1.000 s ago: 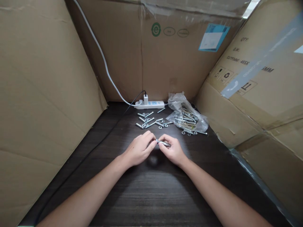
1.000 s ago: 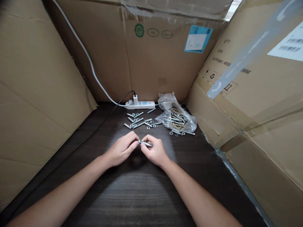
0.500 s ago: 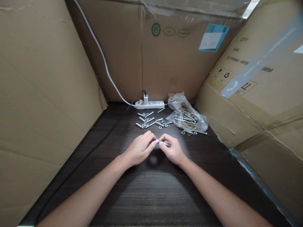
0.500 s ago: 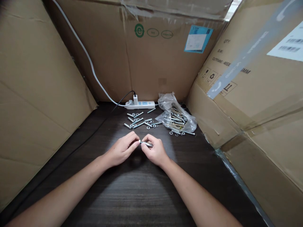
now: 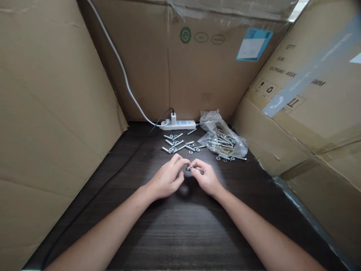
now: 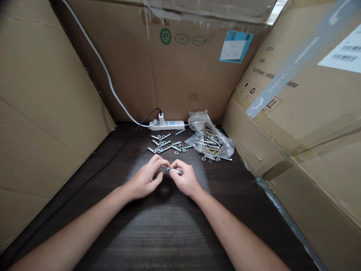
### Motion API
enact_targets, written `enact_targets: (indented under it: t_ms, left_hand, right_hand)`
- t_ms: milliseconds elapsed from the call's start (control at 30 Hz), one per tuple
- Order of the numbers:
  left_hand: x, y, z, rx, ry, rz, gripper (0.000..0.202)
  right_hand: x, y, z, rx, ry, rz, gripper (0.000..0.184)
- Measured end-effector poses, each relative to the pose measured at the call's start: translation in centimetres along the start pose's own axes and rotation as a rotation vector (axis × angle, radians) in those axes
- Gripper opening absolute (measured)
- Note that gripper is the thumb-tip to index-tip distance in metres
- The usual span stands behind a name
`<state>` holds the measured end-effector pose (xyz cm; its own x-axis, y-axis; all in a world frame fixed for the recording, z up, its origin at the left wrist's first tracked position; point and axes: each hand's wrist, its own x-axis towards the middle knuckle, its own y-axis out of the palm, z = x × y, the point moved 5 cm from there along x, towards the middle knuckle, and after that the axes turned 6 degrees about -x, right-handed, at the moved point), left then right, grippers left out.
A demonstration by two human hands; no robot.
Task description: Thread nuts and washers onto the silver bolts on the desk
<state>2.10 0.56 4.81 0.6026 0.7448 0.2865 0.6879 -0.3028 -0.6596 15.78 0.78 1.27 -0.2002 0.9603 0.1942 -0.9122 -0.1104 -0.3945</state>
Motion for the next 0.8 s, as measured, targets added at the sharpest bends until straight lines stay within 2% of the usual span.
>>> enact_targets:
  t_ms: [67,133,167,267,367,500,633,700,800]
  left_hand:
    - [-0.1,-0.2,0.0,0.002,-0.014,-0.030,0.032]
    - [0.0,-0.3,0.1,0.014,-0.035,-0.053,0.020]
    - [0.1,-0.2,0.2,0.021,-0.041,-0.053,0.015]
    - [0.2,0.0,0.4,0.031,-0.039,-0.021,0.021]
    - [0.2,0.1,0.3,0.021,-0.022,0.000,0.016]
    - [0.0,-0.1,0.1,0.013,-0.016,-0.032,0.030]
    - [0.1,-0.1,0.4,0.039,-0.044,-0.043,0.013]
    - [0.2,0.0,0.5,0.049,-0.052,-0.032,0.018]
    - [0.2,0.1,0.4,0.043,-0.041,-0.017,0.013]
  right_hand:
    - [0.1,0.0,-0.1,0.021,0.006,0.002,0.014]
    - [0.1,0.1,-0.4,0.068,0.016,0.010,0.015]
    - [0.2,0.1,-0.5,0.101,0.029,0.020,0.016]
    - [0.2,0.4,-1.0,0.193,0.087,0.054,0.021]
    - [0.2,0.5,-1.2,0.246,0.128,0.070,0.025]
    - [0.3,0.5,-1.0,0.229,0.113,0.065,0.027]
    - [0.3,0.5,-0.9,0.204,0.094,0.065,0.027]
    - [0.3,0.4,-0.9,0.188,0.088,0.060,0.028]
    - [0.3,0.4,-0.9,0.168,0.077,0.047,0.029]
